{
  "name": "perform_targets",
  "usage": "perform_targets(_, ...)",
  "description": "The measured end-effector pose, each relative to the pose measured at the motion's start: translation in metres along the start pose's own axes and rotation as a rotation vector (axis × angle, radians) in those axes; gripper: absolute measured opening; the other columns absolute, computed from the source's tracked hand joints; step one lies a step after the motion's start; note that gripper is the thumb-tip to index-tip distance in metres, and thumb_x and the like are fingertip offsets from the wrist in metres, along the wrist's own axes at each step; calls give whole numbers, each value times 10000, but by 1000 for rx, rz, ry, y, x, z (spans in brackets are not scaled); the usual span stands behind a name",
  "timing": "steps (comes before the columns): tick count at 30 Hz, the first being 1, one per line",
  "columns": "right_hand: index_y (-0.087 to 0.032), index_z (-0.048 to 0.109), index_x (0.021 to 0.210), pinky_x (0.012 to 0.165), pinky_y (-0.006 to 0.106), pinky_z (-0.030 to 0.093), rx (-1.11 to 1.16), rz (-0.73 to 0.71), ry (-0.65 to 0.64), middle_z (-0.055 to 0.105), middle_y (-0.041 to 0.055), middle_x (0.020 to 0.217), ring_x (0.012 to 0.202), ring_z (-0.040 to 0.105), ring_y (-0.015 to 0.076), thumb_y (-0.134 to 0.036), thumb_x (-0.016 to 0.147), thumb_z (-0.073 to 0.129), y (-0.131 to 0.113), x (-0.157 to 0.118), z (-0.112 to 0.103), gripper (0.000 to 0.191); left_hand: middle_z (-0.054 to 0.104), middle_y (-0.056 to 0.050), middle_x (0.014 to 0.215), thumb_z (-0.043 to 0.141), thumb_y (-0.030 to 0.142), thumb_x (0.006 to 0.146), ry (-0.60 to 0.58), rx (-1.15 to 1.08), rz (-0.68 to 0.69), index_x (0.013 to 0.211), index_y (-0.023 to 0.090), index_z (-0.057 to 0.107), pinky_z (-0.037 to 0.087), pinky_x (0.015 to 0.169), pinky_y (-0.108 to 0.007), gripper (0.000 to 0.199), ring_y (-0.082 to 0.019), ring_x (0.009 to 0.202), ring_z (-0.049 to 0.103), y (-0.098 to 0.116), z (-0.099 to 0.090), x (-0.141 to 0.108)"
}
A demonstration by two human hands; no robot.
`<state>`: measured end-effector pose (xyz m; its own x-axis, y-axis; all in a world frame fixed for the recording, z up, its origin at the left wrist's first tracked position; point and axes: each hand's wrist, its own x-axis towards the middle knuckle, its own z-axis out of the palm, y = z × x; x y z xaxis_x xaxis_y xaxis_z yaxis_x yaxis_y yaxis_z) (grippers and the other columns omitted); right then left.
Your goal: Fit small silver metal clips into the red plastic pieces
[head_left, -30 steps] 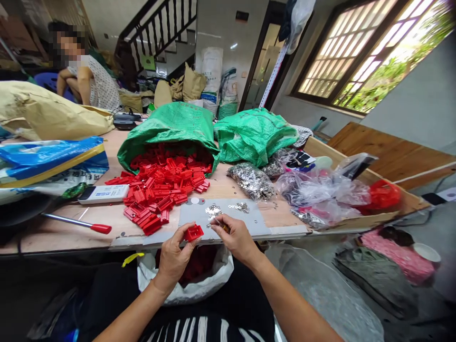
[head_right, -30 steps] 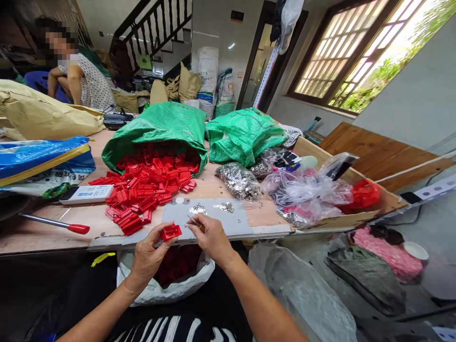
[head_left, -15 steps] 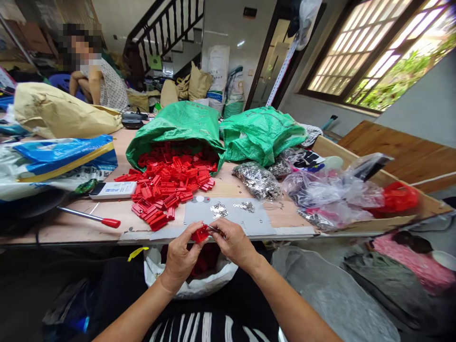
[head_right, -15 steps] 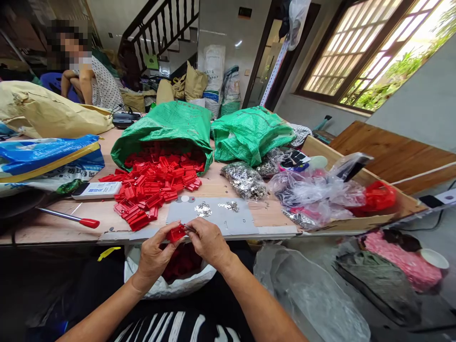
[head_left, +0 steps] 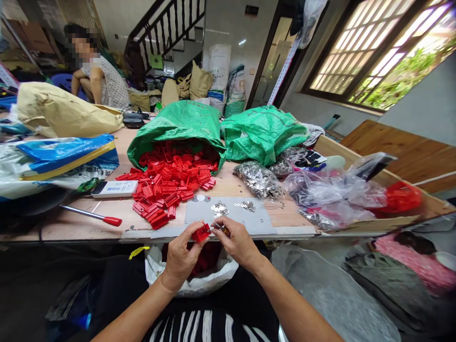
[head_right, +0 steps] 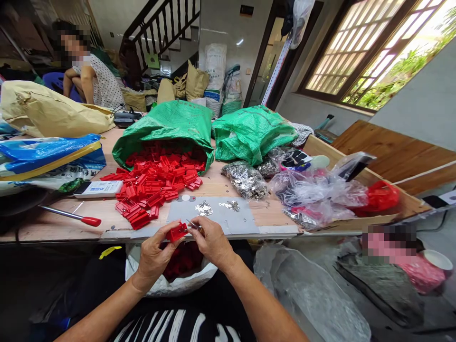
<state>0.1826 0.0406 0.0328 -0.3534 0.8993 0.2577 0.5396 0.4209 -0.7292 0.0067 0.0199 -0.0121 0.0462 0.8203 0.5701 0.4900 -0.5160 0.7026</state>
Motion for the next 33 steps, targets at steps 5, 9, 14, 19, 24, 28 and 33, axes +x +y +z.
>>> perform_targets(5,-207,600,1030,683,241,409,61,-65,-109,606,19,863,750,540,133,-193,873,545,-1,-2,-4,167,706,-48,1097,625,243,818,-44,-27,-32,1147,221,586,542,851,-287,332,-185,962,680,3,-4,2)
perform_targets(9,-200,622,985,682,243,401,67,-94,-172,596,19,835,743,531,134,-186,858,570,1,-2,-7,138,717,-38,1070,633,260,813,-93,-64,-38,1138,229,595,546,818,-276,329,-181,927,689,5,-8,2)
perform_targets(14,-193,611,923,682,231,396,96,-85,-134,603,15,840,757,531,127,-165,859,553,1,-2,-7,91,722,-44,1053,635,258,810,-99,-59,-54,1137,223,595,544,812,-287,331,-186,911,692,6,-9,0)
perform_targets(19,-184,554,871,589,209,367,79,-17,-96,570,-26,719,615,482,95,-162,846,542,-2,-4,-7,36,727,-49,1041,633,273,810,-87,-29,-52,1127,223,602,556,760,-282,322,-189,870,702,9,-9,3)
perform_targets(24,-182,562,816,598,214,380,20,-41,-62,576,-14,713,636,505,107,-121,808,537,-5,-4,-7,66,732,-51,1025,632,260,808,-64,18,-13,1128,220,606,565,779,-293,323,-197,861,708,10,-9,4)
perform_targets(28,-186,590,821,615,224,402,-5,-78,-51,599,4,745,668,532,123,-41,742,516,-6,-4,-6,181,719,-59,1067,619,243,816,-63,39,40,1147,222,594,555,832,-300,333,-199,912,698,10,-8,1)
perform_targets(33,-187,610,838,662,239,427,-17,-111,-50,614,18,774,727,561,139,-28,735,520,-6,-4,-4,210,715,-67,1073,616,231,820,-68,41,50,1153,211,581,548,842,-284,336,-191,935,691,9,-7,-2)
